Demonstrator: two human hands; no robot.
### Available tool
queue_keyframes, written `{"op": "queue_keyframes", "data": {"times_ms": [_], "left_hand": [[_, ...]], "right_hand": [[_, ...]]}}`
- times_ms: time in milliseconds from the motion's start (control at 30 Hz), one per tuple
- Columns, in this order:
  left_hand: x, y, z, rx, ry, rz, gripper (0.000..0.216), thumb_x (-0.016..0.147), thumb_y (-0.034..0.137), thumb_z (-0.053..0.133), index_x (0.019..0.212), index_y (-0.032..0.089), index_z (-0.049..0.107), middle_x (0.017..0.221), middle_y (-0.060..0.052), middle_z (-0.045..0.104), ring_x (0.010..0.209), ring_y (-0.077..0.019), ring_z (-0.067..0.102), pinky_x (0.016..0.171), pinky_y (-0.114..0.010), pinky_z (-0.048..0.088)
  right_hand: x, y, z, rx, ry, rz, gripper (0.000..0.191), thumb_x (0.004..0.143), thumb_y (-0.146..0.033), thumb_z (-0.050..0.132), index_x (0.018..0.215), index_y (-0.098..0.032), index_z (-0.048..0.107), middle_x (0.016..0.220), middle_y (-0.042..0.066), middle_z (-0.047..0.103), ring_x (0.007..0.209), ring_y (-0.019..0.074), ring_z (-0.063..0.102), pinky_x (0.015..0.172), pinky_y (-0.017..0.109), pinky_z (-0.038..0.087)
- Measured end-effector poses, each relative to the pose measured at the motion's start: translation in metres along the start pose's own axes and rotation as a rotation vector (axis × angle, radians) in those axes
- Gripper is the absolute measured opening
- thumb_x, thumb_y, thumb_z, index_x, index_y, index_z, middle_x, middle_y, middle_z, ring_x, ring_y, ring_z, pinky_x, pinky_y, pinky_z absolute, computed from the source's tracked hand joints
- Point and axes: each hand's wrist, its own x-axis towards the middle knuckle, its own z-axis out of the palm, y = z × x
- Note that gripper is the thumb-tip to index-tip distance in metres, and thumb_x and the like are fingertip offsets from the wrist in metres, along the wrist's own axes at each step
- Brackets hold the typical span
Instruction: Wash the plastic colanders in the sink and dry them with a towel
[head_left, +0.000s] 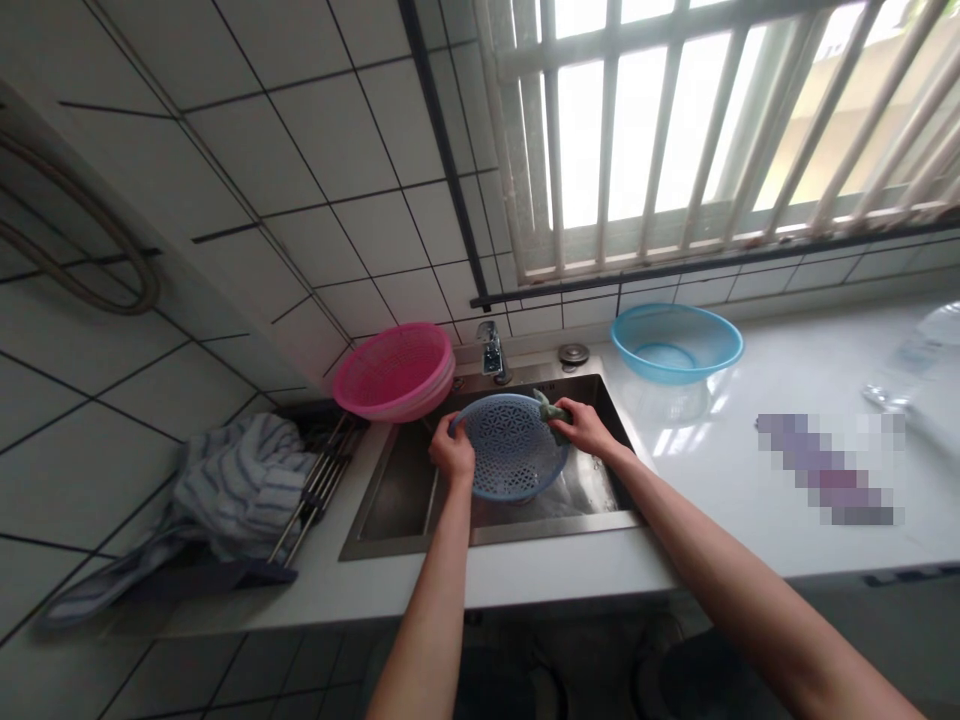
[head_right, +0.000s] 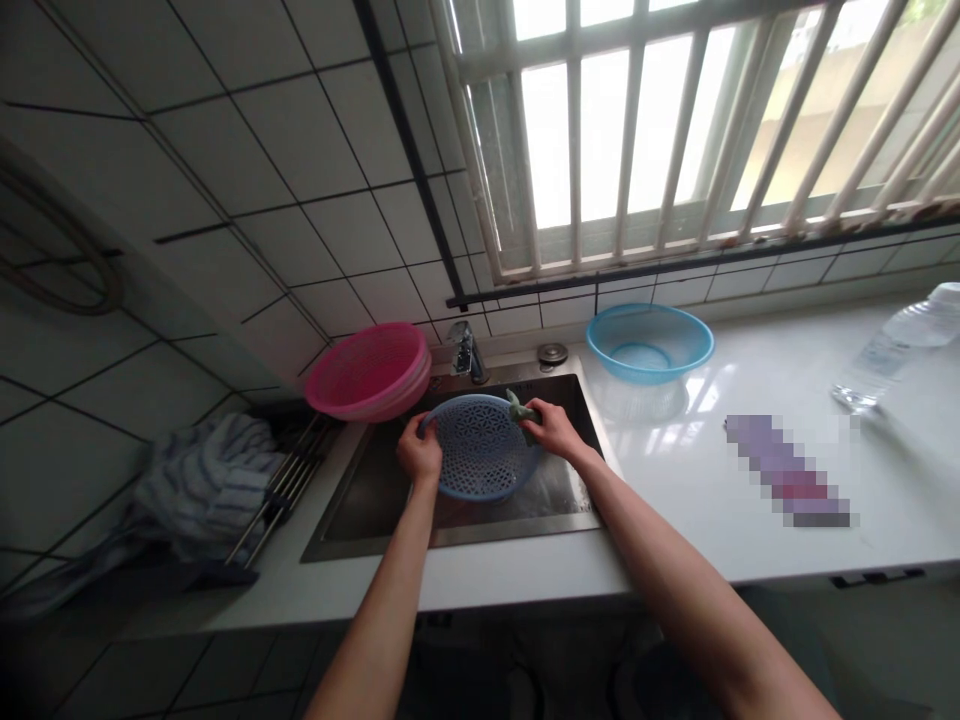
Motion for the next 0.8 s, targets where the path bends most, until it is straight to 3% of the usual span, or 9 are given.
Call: {"op": "queue_keyframes", "data": {"times_ms": [100, 233, 367, 500, 633, 800], "left_hand": [[-0.001, 0.001, 0.000, 0.014, -0.092, 0.046, 0.025, 0.094, 0.019, 0.063, 0.116, 0.024, 0.076, 0.112, -0.011, 0.082, 0.105, -0.0305, 0.076, 0.095, -0.041, 0.057], [-0.013, 0.021, 0.000, 0.016, -0.174, 0.305, 0.041, 0.087, 0.008, 0.065, 0.125, 0.023, 0.074, 0.125, -0.009, 0.079, 0.119, -0.0288, 0.072, 0.111, -0.044, 0.052], [-0.024, 0.036, 0.004, 0.011, -0.376, 0.468, 0.036, 0.093, 0.011, 0.066, 0.123, 0.027, 0.076, 0.126, -0.006, 0.080, 0.122, -0.0267, 0.072, 0.112, -0.045, 0.053], [-0.026, 0.035, 0.008, -0.027, -0.422, 0.363, 0.034, 0.098, 0.014, 0.065, 0.125, 0.028, 0.077, 0.116, -0.004, 0.083, 0.110, -0.0247, 0.078, 0.103, -0.040, 0.058], [-0.022, 0.031, 0.006, -0.010, -0.381, 0.310, 0.030, 0.099, 0.018, 0.066, 0.124, 0.028, 0.079, 0.119, -0.004, 0.083, 0.112, -0.0235, 0.078, 0.107, -0.038, 0.056], [-0.011, 0.022, -0.007, -0.014, -0.194, 0.050, 0.028, 0.100, 0.025, 0.067, 0.124, 0.025, 0.080, 0.126, -0.008, 0.081, 0.115, -0.0261, 0.077, 0.104, -0.037, 0.056]], "right_hand": [[-0.003, -0.001, -0.001, -0.014, -0.005, -0.010, 0.015, 0.090, -0.036, 0.068, 0.094, -0.022, 0.068, 0.081, 0.001, 0.072, 0.072, 0.0178, 0.062, 0.066, 0.026, 0.042], [-0.007, -0.006, 0.004, 0.000, -0.040, -0.069, 0.013, 0.092, -0.034, 0.066, 0.096, -0.022, 0.069, 0.087, 0.002, 0.074, 0.074, 0.0175, 0.062, 0.066, 0.026, 0.042], [-0.008, -0.009, 0.012, -0.013, -0.081, -0.110, 0.010, 0.092, -0.030, 0.068, 0.097, -0.022, 0.069, 0.089, 0.003, 0.075, 0.076, 0.0176, 0.064, 0.068, 0.026, 0.042], [-0.006, -0.011, 0.016, 0.001, -0.113, -0.103, 0.011, 0.091, -0.030, 0.070, 0.099, -0.021, 0.070, 0.089, 0.002, 0.075, 0.076, 0.0173, 0.064, 0.069, 0.025, 0.042], [-0.004, -0.011, 0.016, 0.025, -0.131, -0.082, 0.016, 0.091, -0.033, 0.070, 0.100, -0.020, 0.072, 0.088, 0.002, 0.075, 0.075, 0.0172, 0.063, 0.068, 0.025, 0.042], [-0.001, 0.006, 0.010, 0.003, -0.090, -0.016, 0.018, 0.089, -0.036, 0.071, 0.097, -0.020, 0.073, 0.084, 0.003, 0.074, 0.074, 0.0179, 0.063, 0.065, 0.026, 0.042]]}}
